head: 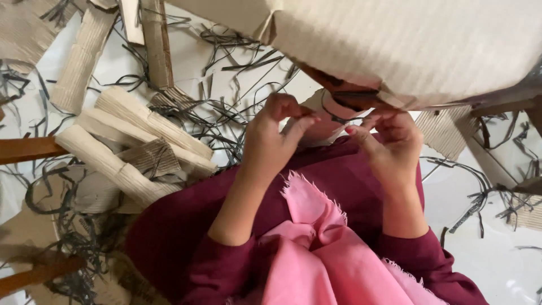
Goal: Wrapping a chair leg with brown paper and securing it with black strips
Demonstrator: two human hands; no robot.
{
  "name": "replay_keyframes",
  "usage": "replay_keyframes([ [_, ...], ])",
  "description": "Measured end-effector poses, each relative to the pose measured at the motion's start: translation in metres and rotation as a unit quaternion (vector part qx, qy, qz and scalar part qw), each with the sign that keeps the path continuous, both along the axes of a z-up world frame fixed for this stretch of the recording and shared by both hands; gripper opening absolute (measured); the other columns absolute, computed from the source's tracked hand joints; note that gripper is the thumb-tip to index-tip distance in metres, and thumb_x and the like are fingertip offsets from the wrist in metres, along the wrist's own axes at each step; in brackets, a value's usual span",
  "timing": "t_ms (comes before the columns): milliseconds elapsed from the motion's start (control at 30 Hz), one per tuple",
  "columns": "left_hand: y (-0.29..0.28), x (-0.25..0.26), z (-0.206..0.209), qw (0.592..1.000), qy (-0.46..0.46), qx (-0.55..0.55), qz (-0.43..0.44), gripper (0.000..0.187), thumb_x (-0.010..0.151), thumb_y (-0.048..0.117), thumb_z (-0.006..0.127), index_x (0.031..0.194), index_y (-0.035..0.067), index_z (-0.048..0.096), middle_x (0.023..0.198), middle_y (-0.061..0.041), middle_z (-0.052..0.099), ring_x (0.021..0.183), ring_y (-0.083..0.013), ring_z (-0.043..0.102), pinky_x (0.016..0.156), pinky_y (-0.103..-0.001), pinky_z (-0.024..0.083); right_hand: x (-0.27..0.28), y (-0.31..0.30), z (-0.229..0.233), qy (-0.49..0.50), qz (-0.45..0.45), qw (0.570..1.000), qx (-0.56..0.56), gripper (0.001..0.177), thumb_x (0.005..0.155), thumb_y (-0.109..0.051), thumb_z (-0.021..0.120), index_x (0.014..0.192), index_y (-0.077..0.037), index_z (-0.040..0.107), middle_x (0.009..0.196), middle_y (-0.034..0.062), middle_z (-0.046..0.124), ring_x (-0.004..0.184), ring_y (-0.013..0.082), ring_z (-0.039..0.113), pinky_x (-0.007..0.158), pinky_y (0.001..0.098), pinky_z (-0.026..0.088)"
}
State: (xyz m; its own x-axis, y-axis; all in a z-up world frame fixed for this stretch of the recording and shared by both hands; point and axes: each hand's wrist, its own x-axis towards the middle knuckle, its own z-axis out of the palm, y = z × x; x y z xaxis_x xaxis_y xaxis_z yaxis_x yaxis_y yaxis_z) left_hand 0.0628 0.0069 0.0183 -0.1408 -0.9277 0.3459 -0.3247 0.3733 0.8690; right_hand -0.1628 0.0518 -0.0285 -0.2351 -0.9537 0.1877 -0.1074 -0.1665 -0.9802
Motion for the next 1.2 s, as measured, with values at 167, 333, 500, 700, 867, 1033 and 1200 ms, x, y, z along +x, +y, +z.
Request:
replay_keyframes([
  [167, 0.022, 0.069, 0.018, 0.966, -0.208, 0.123, -0.090, 0.024, 0.097, 0.014, 0.068, 0.116, 0.005, 0.056, 0.100, -0.021, 0.074, 0.095, -0.0427, 0.073, 0.086, -0.055, 0.057, 0.032, 0.002, 0.041, 0.246, 0.263, 0.914, 0.188, 0.023, 0.082, -0.019, 0.082, 0.097, -0.004, 0.073, 0.076, 0.0180, 0.073, 0.073, 0.0291, 0.067, 0.073, 0.0443, 0.053],
  [333, 0.057, 0.111, -0.055, 0.819, -0.368, 0.419, -0.133, 0.045, 0.098, 0.024, 0.064, 0.138, 0.007, 0.056, 0.124, -0.023, 0.069, 0.118, -0.0418, 0.066, 0.102, -0.055, 0.051, 0.103, -0.008, -0.003, 0.335, 0.404, 0.827, 0.201, 0.027, 0.083, -0.005, 0.069, 0.109, 0.000, 0.071, 0.087, 0.0275, 0.074, 0.081, 0.0466, 0.074, 0.075, 0.0585, 0.057],
  [500, 0.091, 0.087, -0.171, 0.778, -0.413, 0.441, -0.172, 0.033, 0.093, 0.026, 0.059, 0.119, 0.010, 0.068, 0.103, -0.016, 0.073, 0.100, -0.0395, 0.071, 0.082, -0.059, 0.057, 0.147, -0.016, -0.147, 0.405, 0.326, 0.841, 0.153, 0.014, 0.092, -0.012, 0.073, 0.106, -0.010, 0.075, 0.094, 0.0117, 0.075, 0.089, 0.0359, 0.074, 0.080, 0.0467, 0.060],
  [700, 0.085, 0.074, -0.158, 0.781, -0.415, 0.413, -0.216, 0.036, 0.095, 0.012, 0.043, 0.122, 0.002, 0.064, 0.105, -0.020, 0.072, 0.102, -0.0438, 0.068, 0.082, -0.062, 0.053, 0.143, -0.045, -0.254, 0.508, 0.219, 0.806, 0.212, 0.020, 0.103, -0.032, 0.063, 0.120, -0.022, 0.069, 0.091, 0.0050, 0.075, 0.085, 0.0276, 0.077, 0.068, 0.0410, 0.064],
  [867, 0.089, 0.072, -0.183, 0.789, -0.426, 0.392, -0.207, 0.035, 0.094, 0.011, 0.044, 0.121, -0.002, 0.063, 0.101, -0.024, 0.071, 0.099, -0.0472, 0.068, 0.079, -0.068, 0.050, 0.186, -0.063, -0.219, 0.512, 0.215, 0.802, 0.222, 0.037, 0.103, -0.027, 0.061, 0.139, -0.027, 0.052, 0.103, 0.0110, 0.071, 0.093, 0.0367, 0.074, 0.072, 0.0498, 0.065],
  [1033, 0.075, 0.078, -0.150, 0.786, -0.412, 0.406, -0.217, 0.037, 0.097, 0.003, 0.041, 0.126, -0.006, 0.062, 0.109, -0.026, 0.071, 0.107, -0.0480, 0.067, 0.086, -0.067, 0.050, 0.203, -0.079, -0.260, 0.515, 0.189, 0.818, 0.175, 0.033, 0.103, -0.024, 0.062, 0.135, -0.022, 0.052, 0.100, 0.0137, 0.070, 0.092, 0.0413, 0.074, 0.074, 0.0559, 0.064],
  [1200, 0.065, 0.080, -0.133, 0.779, -0.400, 0.441, -0.198, 0.038, 0.099, 0.010, 0.042, 0.129, -0.003, 0.061, 0.119, -0.025, 0.071, 0.115, -0.0471, 0.066, 0.090, -0.067, 0.052, 0.189, -0.066, -0.242, 0.470, 0.153, 0.861, 0.123, 0.007, 0.098, -0.027, 0.068, 0.100, -0.021, 0.066, 0.088, 0.0046, 0.067, 0.082, 0.0355, 0.074, 0.065, 0.0508, 0.064],
])
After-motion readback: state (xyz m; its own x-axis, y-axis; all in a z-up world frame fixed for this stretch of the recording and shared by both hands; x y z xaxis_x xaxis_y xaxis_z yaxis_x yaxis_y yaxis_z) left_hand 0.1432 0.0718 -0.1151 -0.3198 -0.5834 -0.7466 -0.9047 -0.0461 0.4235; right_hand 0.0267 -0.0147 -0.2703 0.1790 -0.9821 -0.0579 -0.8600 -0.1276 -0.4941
